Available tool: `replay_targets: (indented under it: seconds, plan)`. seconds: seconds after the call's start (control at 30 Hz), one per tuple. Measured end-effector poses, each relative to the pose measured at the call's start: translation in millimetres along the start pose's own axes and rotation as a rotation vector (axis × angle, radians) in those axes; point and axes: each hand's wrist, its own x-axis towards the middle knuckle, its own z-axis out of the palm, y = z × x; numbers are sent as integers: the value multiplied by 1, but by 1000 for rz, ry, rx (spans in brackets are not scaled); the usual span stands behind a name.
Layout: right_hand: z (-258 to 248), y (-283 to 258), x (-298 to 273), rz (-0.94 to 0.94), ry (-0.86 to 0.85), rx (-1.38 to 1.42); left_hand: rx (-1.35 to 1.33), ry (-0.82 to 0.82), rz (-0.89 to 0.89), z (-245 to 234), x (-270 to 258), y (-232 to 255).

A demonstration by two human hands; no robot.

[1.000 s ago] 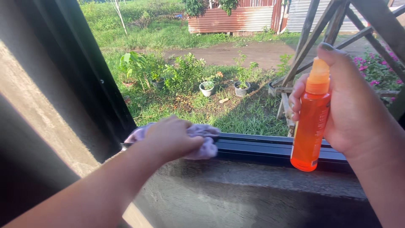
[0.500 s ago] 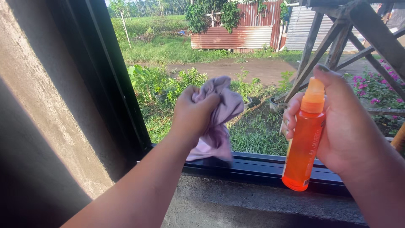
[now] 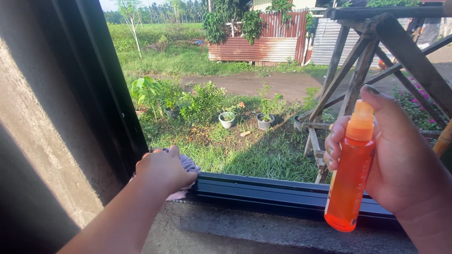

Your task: The person cleans a window frame and sill using a spray bottle and cloth, then wipes a standing fan, and finally cleans another window frame. The person sprays cleaner and wipes surfaces with a cloth.

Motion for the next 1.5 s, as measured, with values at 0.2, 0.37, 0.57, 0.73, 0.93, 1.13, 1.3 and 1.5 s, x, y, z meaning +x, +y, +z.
replay_targets:
  seconds: [0.2, 0.37, 0.57, 0.73, 0.93, 1.13, 1.3, 1.5]
  plan:
    - [-16, -4, -4, -16, -11, 24, -638, -156, 109, -31, 6, 25]
    - [-26, -5, -4, -12, -17, 18, -460, 363, 152, -38, -24, 40]
    - [-32, -4, -10, -11, 9, 14, -194, 160, -74, -12, -19, 22]
    - [-25, -3, -13, 7, -52, 74, -1309, 52, 120, -8, -15, 70]
    - [-29, -10, -14, -15, 62, 29, -633, 604, 236, -12, -28, 51]
    - [-29, -5, -19, 25, 35, 55, -191, 213, 82, 0, -27, 26]
    - [-19, -3, -17, 28, 45, 39, -1478, -66, 428, 12, -40, 108]
    - [-17, -7, -20, 30, 18, -4, -574, 168, 604, 8, -47, 82]
